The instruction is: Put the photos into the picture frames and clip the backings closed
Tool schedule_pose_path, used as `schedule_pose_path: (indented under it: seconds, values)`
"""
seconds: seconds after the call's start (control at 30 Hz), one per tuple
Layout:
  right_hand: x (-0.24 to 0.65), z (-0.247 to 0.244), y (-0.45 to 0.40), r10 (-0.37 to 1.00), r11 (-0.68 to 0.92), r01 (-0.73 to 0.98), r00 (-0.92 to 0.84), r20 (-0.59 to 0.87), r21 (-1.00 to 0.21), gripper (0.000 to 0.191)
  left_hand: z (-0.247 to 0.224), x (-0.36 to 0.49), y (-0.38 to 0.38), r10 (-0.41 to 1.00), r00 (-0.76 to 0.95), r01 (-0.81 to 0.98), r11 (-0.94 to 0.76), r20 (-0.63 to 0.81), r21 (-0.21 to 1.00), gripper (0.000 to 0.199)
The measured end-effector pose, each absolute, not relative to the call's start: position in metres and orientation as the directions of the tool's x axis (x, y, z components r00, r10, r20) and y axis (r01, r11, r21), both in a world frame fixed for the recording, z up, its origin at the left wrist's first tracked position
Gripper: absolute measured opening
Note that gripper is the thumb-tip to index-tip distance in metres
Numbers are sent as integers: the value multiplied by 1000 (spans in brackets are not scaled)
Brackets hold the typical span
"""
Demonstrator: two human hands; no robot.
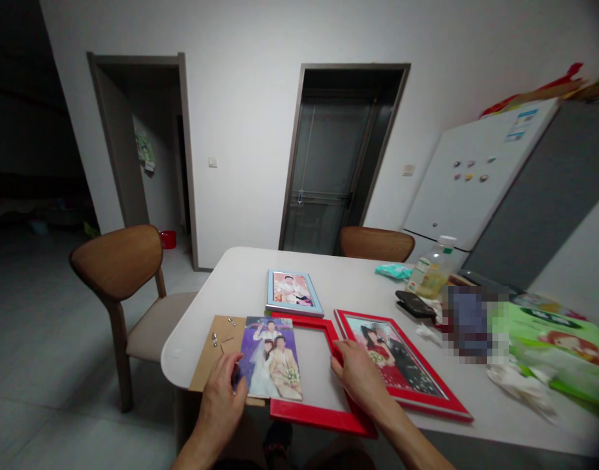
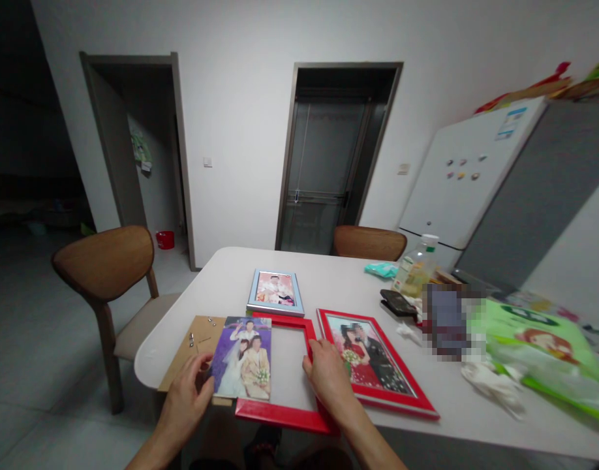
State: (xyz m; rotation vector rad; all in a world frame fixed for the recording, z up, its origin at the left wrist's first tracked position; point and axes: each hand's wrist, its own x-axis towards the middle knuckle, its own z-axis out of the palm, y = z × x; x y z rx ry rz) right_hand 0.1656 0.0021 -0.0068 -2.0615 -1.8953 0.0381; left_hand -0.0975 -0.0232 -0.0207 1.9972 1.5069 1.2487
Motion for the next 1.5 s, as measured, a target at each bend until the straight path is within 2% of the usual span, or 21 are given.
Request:
schedule_pose_path:
  seconds: [0.1, 0.17, 0.27, 0.33, 0.43, 0.53, 0.6, 0.67, 0.8, 0.87, 0.97, 1.03, 1.1, 1.17, 1.23, 1.3, 1.4, 1.5]
  values:
    - [163, -14, 0, 957, 51, 978, 10, 289, -202, 34, -23, -87, -26, 853, 180, 639, -480, 490, 601, 35]
    - [162, -17, -2, 957, 69, 973, -1, 291, -221, 35, -26, -81, -26, 833, 282, 653, -531, 477, 540, 42]
    - [157, -16, -6, 954, 91, 939, 14, 301, -331, 34, -28, -76, -27, 822, 390, 679, -561, 414, 473, 49]
    - [146, -14, -6, 962, 120, 860, 23, 273, -495, 36, -26, -75, -28, 833, 412, 701, -549, 370, 455, 50]
    - [122, -15, -1, 985, 105, 621, 44, 169, -777, 44, -22, -75, -28, 845, 426, 718, -533, 324, 447, 52]
    - [95, -14, 8, 986, 39, 333, 138, 90, -942, 57, -21, -74, -25, 842, 430, 718, -537, 326, 442, 57]
    - [80, -7, 12, 982, 65, 122, 170, 85, -990, 64, -21, -72, -20, 832, 415, 710, -549, 369, 441, 63]
    - [68, 8, 11, 979, 141, -66, 157, 129, -988, 68, -19, -69, -15, 812, 380, 679, -570, 442, 463, 65]
    - [56, 37, 1, 974, 223, -255, 103, 203, -941, 67, -3, -65, -9, 794, 183, 499, -583, 580, 641, 52]
    - [57, 38, -2, 982, 177, -256, 112, 152, -950, 60, 6, -61, -9, 834, 22, 350, -523, 551, 777, 41]
    - [65, 24, -4, 988, -35, -281, 135, -75, -959, 47, 12, -48, -13, 912, -157, 57, -376, 380, 925, 34]
    - [73, 14, -4, 982, -119, -350, 96, -162, -929, 37, 9, -35, -16, 951, -186, -132, -274, 248, 952, 34]
    - [85, 9, -4, 986, -79, -400, 102, -130, -913, 29, 4, -24, -17, 976, -152, -266, -193, 157, 945, 37]
    - [100, 9, -3, 983, -26, -383, 159, -94, -923, 26, -1, -18, -17, 985, -96, -323, -166, 142, 932, 41]
    - [118, 12, -2, 976, -54, -321, 183, -118, -946, 29, -4, -20, -15, 985, -55, -305, -171, 161, 937, 45]
    - [137, 13, 1, 969, -123, -227, 182, -166, -966, 31, -6, -25, -14, 983, -15, -209, -180, 181, 961, 47]
    - [159, 10, 7, 962, -166, -61, 212, -175, -984, 30, -9, -33, -16, 970, 81, 101, -235, 228, 967, 44]
    - [164, 3, 13, 967, -153, 37, 211, -142, -988, 29, -12, -33, -23, 941, 202, 371, -331, 273, 867, 44]
